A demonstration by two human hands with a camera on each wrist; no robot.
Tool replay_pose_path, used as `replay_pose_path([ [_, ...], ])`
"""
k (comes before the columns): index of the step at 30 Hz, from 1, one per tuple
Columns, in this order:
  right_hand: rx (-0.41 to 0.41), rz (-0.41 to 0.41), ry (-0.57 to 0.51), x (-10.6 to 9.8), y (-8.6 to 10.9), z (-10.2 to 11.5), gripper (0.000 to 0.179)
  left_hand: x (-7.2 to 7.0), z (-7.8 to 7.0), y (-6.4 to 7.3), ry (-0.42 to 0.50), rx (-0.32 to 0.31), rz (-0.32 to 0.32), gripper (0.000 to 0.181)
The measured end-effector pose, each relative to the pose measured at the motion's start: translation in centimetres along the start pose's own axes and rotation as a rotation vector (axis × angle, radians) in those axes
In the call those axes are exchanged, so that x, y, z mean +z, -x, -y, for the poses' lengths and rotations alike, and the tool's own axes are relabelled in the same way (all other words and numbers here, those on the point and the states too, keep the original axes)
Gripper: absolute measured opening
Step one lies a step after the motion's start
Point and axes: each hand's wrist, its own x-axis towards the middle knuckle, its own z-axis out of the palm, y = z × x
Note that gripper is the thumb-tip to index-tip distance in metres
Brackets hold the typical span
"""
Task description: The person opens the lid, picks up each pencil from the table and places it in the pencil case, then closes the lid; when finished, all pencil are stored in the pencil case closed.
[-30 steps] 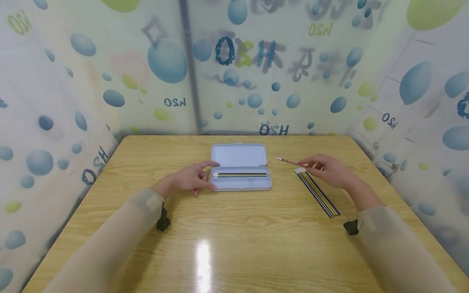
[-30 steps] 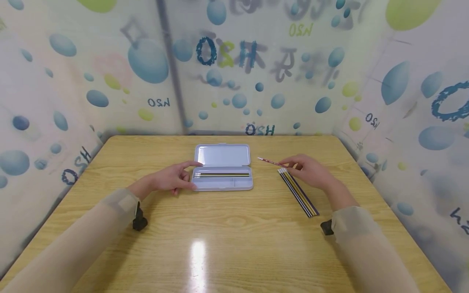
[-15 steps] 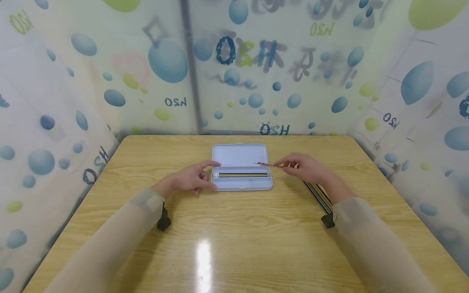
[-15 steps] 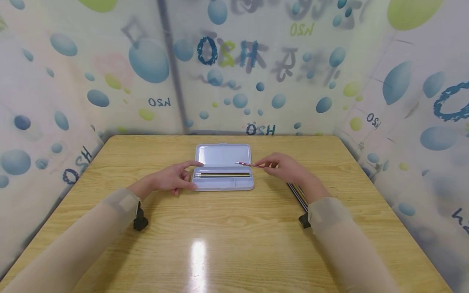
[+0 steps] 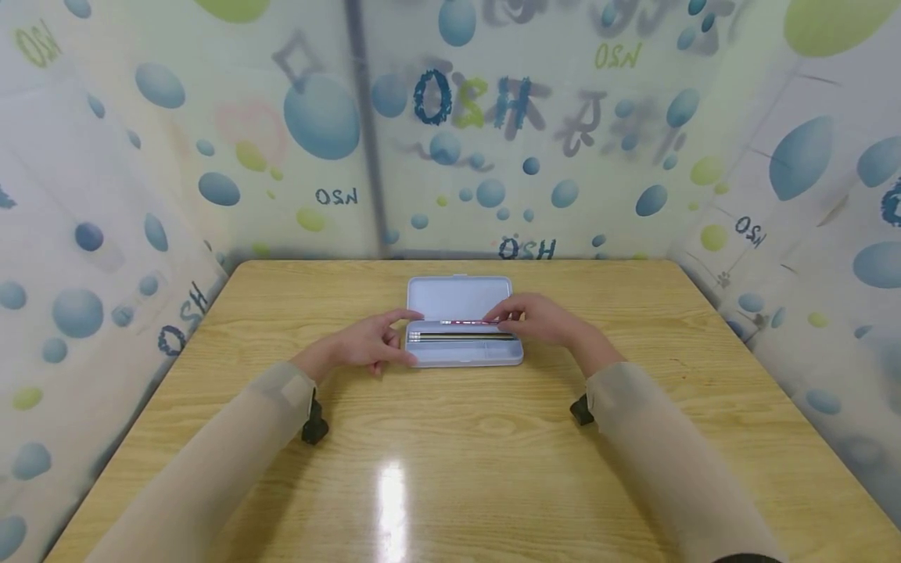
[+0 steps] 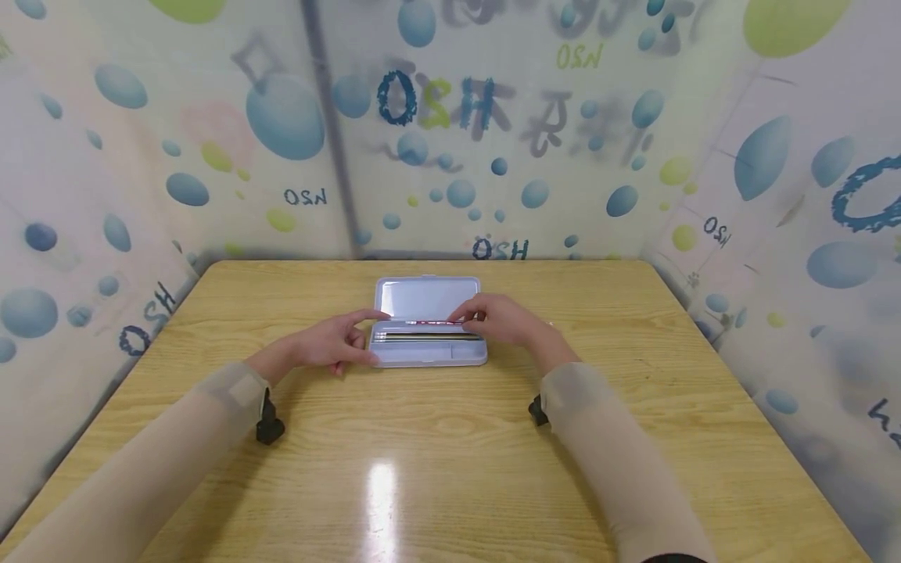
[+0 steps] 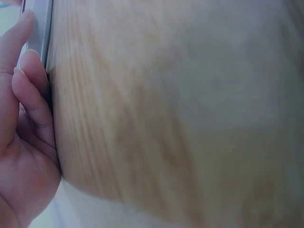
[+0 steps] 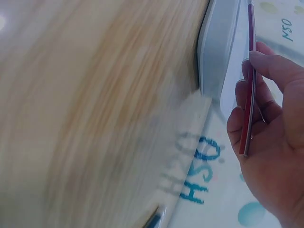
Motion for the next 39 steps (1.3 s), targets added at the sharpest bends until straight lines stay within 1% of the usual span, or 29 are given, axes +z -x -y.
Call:
replay_pose_path([
  [7,-0.038,0.029,0.033,1.3,-2.4,0.9,0.023,0.0,0.1,0.0,-0.003,0.002,0.002,0.090],
  [16,-0.079,0.056,0.050,2.2,-4.2,1.6,0.023,0.0,0.0,0.0,0.025,0.000,0.014,0.090],
  [24,-0.069,0.068,0.066,2.5,-4.8,2.2,0.025,0.0,-0.1,0.0,0.032,0.004,0.014,0.089],
  [29,-0.065,0.069,0.068,2.6,-5.2,2.2,0.026,0.1,-0.2,0.1,0.035,0.005,0.013,0.089],
  [39,-0.055,0.052,0.069,2.6,-4.9,1.8,0.023,0.0,-0.1,0.1,0.024,0.001,0.011,0.088],
])
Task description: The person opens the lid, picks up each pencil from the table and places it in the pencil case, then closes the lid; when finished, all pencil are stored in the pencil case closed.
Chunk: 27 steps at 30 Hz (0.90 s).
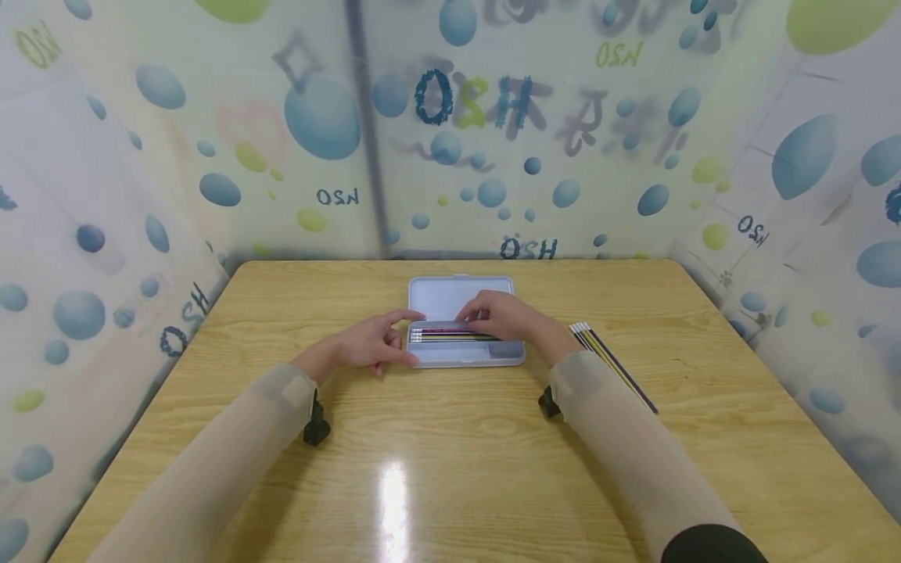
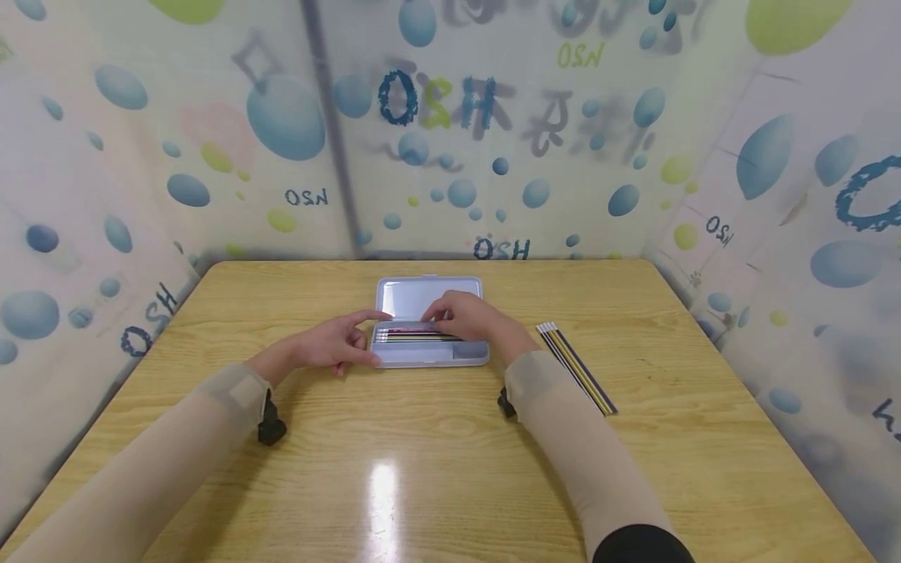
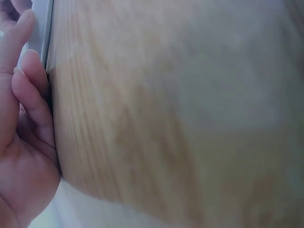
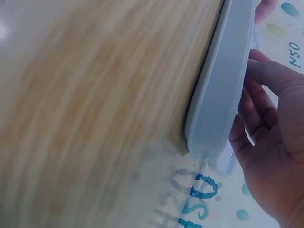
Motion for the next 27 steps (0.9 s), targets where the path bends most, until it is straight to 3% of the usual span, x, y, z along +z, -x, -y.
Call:
replay_pose_path([
  [13,0.101,-0.055,-0.035,-2.1,4.3,-2.0,0.023,0.2,-0.4,-0.1,-0.024,0.000,-0.006,0.091],
  [27,0.160,-0.121,-0.053,-4.3,11.6,-5.7,0.027,0.1,-0.3,0.1,-0.042,-0.004,-0.011,0.090],
])
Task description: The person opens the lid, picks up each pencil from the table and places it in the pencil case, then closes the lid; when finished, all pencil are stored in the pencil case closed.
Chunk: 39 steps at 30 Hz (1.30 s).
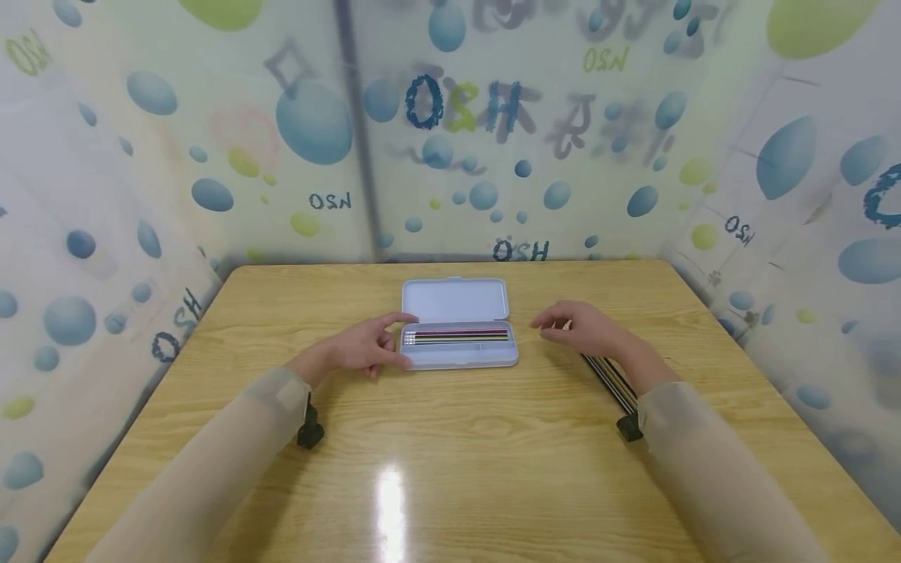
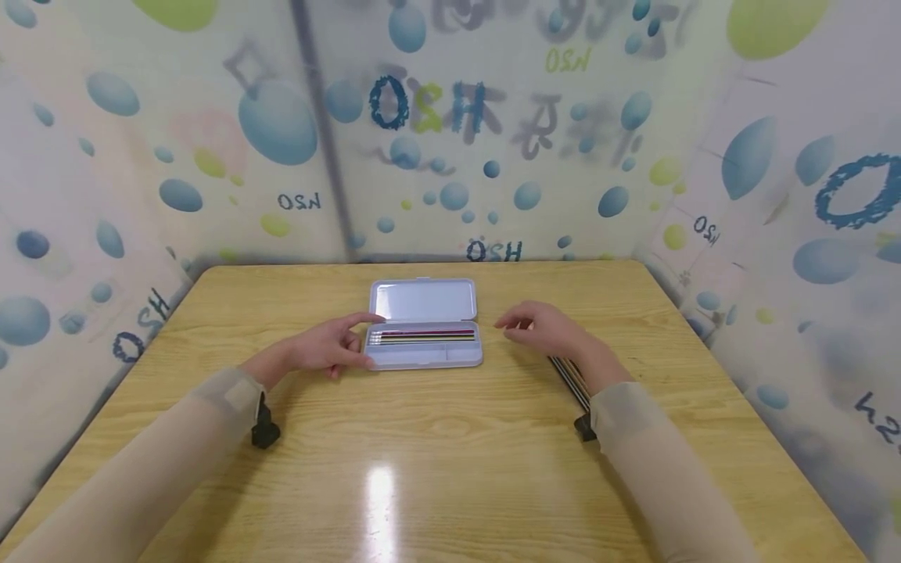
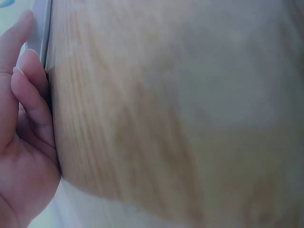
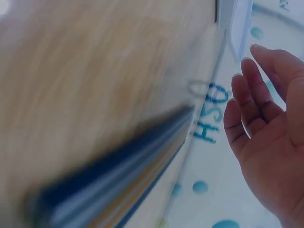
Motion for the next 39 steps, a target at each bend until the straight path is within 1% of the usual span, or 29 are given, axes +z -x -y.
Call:
replay_pose_path([
  [10,0.037,-0.039,-0.018,-1.9,3.9,-2.9,0.029,0.1,0.1,0.0,-0.017,0.008,-0.001,0.088],
  [16,0.067,-0.053,-0.047,-3.3,5.4,-4.8,0.031,0.0,0.2,-0.1,-0.019,0.003,-0.005,0.090],
  [18,0.086,-0.040,-0.063,-3.7,5.6,-5.5,0.033,0.0,0.2,-0.1,-0.015,-0.001,-0.007,0.090],
  [21,0.128,0.000,-0.097,-4.1,5.9,-6.6,0.033,-0.1,0.2,-0.1,-0.014,-0.007,-0.009,0.089],
  [26,0.188,0.076,-0.079,-4.4,6.3,-8.2,0.031,0.0,0.2,-0.2,-0.010,-0.006,-0.008,0.089],
  [28,0.189,0.102,-0.079,-4.5,6.5,-8.8,0.033,0.1,0.2,-0.3,-0.008,-0.004,-0.009,0.089],
  [33,0.208,0.156,-0.154,-4.5,6.6,-9.6,0.042,0.0,0.2,-0.2,-0.009,-0.009,-0.011,0.090],
  [39,0.218,0.172,-0.158,-4.3,6.4,-10.3,0.046,0.1,0.0,-0.2,-0.007,-0.016,-0.014,0.090],
])
